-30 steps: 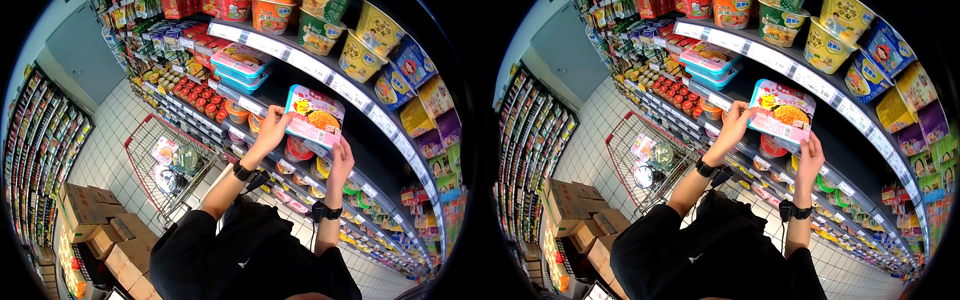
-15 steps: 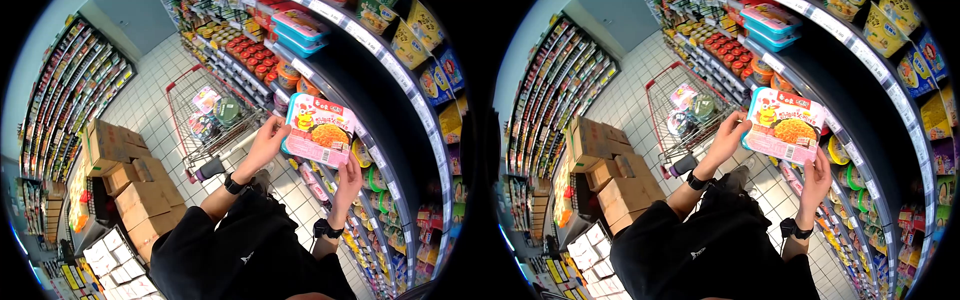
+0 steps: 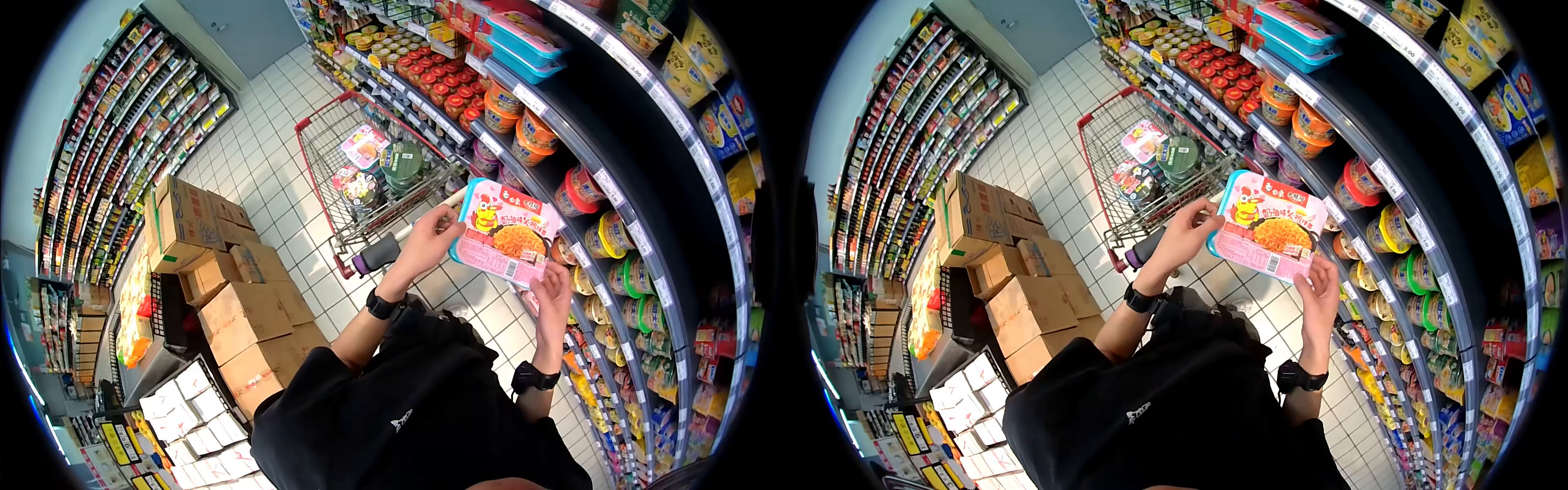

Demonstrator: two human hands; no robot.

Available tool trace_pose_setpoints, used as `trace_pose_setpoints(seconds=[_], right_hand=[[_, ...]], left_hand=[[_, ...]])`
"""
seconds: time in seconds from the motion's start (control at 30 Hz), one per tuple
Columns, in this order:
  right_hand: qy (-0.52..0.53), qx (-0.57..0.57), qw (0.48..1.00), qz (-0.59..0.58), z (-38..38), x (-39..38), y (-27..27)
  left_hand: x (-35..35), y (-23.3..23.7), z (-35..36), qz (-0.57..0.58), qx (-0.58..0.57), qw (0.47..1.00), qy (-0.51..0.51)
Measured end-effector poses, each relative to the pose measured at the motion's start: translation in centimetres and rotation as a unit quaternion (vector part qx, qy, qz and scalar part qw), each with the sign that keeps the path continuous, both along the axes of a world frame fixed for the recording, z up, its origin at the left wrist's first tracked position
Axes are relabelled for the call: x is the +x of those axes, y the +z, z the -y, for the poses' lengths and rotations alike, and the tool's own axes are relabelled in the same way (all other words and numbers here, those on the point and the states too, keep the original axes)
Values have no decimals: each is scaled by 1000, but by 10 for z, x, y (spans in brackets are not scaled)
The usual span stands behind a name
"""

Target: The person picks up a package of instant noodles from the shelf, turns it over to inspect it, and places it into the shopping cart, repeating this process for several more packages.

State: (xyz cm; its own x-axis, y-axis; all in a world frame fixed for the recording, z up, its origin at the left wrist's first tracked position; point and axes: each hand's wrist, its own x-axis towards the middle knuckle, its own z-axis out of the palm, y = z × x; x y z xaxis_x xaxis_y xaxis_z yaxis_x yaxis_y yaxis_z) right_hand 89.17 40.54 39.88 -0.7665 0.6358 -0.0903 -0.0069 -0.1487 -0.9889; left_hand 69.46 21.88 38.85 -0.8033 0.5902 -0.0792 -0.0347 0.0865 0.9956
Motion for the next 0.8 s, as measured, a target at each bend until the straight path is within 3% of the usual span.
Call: trace_pose_setpoints(seconds=[0.33, 0.43, 0.47, 0.8], right_hand=[[0, 10, 998, 58, 118, -15, -41], [17, 9, 997, 81, 179, -26, -43], [27, 3, 996, 81, 200, -33, -46], [120, -55, 985, 109, 375, -88, -49]], left_hand=[[-12, -23, 147, 10, -11, 1000, -15], [-6, -28, 219, 74, 12, 997, 31], [-10, -60, 241, 28, 44, 998, 43], [-22, -72, 434, 62, 47, 987, 140]])
